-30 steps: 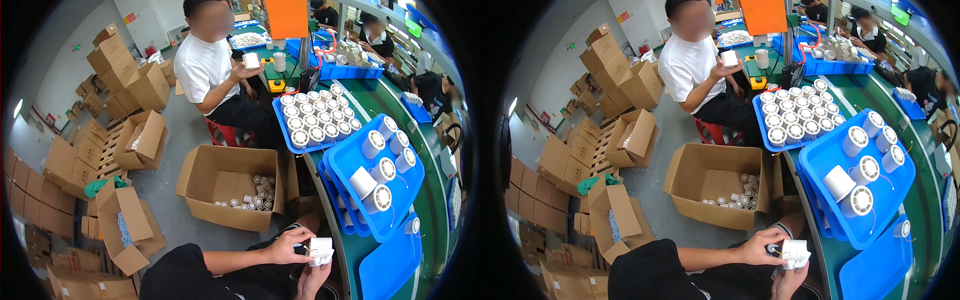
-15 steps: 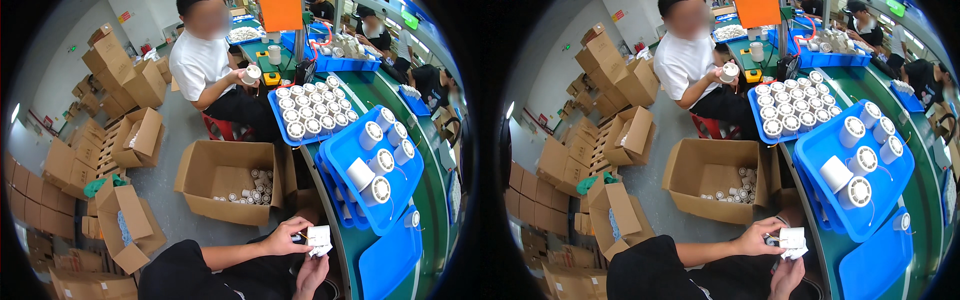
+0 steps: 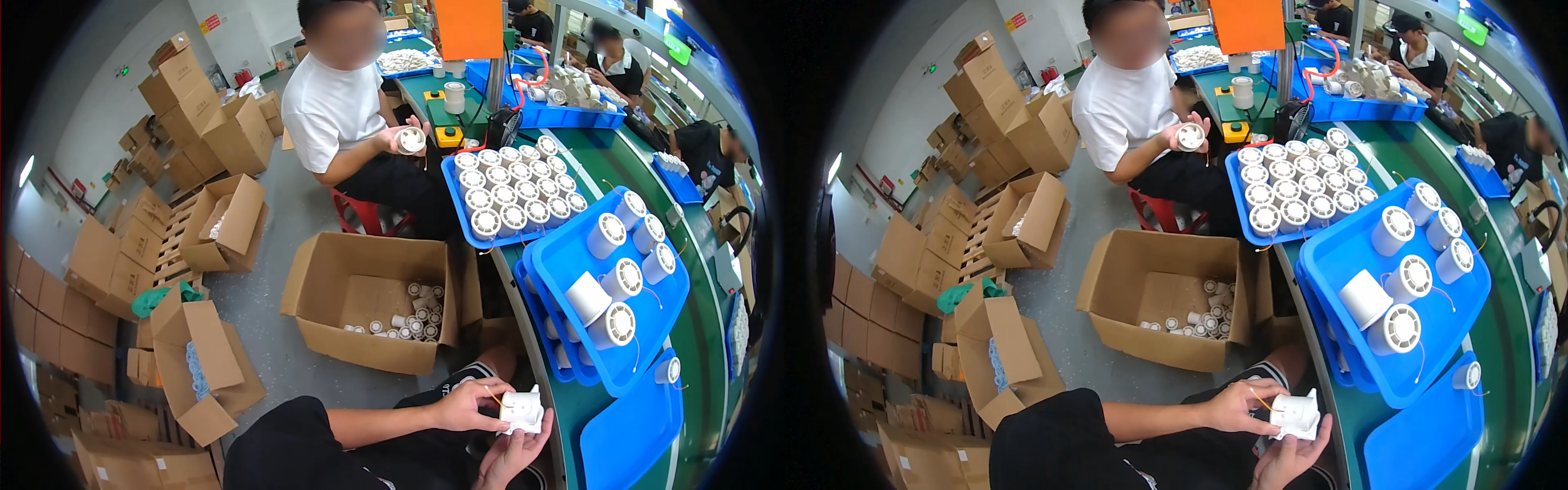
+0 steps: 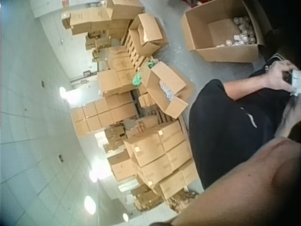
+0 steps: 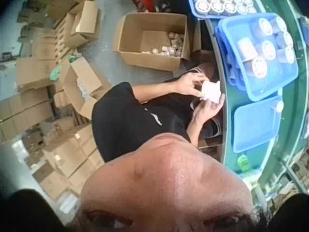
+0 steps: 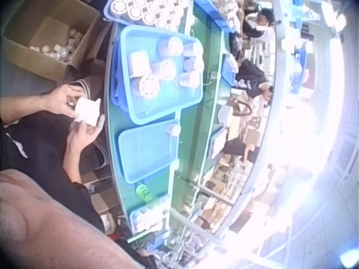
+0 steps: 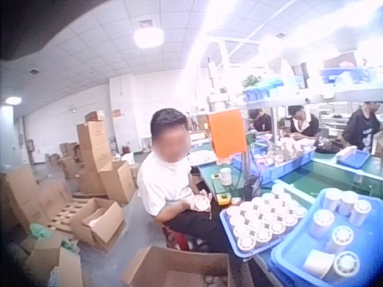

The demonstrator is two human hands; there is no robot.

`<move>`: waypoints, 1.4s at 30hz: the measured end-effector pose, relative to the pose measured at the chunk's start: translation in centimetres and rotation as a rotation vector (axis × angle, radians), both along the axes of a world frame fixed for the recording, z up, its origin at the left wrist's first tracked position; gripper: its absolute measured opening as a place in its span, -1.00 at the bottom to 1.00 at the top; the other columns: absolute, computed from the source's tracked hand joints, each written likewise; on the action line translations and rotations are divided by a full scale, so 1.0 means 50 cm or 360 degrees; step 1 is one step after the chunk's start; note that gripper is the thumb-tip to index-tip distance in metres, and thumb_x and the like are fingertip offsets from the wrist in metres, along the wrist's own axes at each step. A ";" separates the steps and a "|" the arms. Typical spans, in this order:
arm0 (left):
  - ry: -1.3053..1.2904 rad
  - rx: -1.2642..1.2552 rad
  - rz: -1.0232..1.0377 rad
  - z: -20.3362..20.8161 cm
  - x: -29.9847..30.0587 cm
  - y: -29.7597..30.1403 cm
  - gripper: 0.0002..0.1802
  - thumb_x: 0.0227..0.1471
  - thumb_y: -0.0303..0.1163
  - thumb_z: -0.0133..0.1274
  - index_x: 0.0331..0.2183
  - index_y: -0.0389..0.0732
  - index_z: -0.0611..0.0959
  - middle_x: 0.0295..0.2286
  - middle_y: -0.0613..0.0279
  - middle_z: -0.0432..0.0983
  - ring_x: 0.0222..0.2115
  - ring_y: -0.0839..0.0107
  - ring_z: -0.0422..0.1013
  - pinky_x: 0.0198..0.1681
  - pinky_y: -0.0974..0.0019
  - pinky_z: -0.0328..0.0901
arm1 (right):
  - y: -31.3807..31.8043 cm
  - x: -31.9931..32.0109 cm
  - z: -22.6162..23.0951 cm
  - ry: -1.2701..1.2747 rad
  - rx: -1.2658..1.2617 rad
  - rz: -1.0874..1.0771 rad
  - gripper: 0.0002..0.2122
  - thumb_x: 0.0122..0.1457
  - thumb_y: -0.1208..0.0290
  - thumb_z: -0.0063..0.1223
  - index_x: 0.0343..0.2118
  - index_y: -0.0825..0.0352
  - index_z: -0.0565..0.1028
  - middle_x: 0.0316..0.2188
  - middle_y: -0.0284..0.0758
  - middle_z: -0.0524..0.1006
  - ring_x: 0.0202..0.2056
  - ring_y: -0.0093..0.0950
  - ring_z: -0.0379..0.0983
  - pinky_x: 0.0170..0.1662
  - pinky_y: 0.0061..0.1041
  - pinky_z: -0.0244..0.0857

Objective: Cleaning white cylindrical electronic components with a cloth and liquid cleaning solution at an assembly line station.

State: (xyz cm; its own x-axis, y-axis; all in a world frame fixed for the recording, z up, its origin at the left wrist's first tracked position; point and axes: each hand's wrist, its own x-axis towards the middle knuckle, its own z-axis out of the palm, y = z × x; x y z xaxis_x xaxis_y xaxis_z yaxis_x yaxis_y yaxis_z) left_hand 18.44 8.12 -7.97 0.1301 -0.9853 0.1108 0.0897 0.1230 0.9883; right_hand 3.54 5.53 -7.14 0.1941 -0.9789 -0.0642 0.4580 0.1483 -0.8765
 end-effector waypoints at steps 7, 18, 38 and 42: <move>0.1182 0.0489 -0.0340 -0.022 -0.013 -0.005 -0.45 0.07 -0.43 0.14 0.09 -0.35 0.42 -0.01 0.20 0.40 0.02 0.42 0.34 0.12 0.31 0.22 | -0.017 -0.014 -0.023 0.0119 -0.0090 0.0113 -0.35 0.13 0.54 0.13 0.25 0.40 0.09 0.12 -0.07 0.31 0.11 -0.27 0.33 0.19 -0.30 0.20; 0.0770 0.0384 -0.0026 -0.036 -0.061 -0.022 -0.41 -0.01 -0.60 0.20 0.07 -0.39 0.41 -0.11 0.19 0.48 -0.08 0.43 0.42 0.06 0.37 0.32 | 0.024 -0.047 -0.100 0.0607 -0.0298 -0.0367 -0.64 0.16 0.65 0.05 0.02 0.49 0.27 0.09 0.01 0.35 0.10 -0.29 0.34 0.13 -0.38 0.26; -0.0282 0.0208 0.0091 -0.010 -0.035 0.025 -0.43 -0.23 -0.51 0.35 -0.10 -0.38 0.56 -0.29 0.15 0.42 -0.26 0.43 0.52 -0.14 0.39 0.47 | -0.051 -0.094 -0.020 0.1620 -0.1481 0.0247 -0.63 0.27 0.33 -0.23 -0.01 0.51 0.42 0.10 0.01 0.38 0.23 0.14 0.09 0.27 0.23 -0.33; -0.0626 0.0287 0.0174 0.009 -0.012 0.002 -0.48 -0.24 -0.48 0.34 -0.14 -0.30 0.61 -0.26 0.16 0.44 -0.29 0.41 0.50 -0.13 0.35 0.47 | -0.028 -0.058 -0.030 0.1482 -0.1681 0.0333 -0.62 0.26 0.42 -0.18 0.09 0.50 0.36 0.15 0.03 0.32 0.25 0.07 0.11 0.28 0.16 -0.24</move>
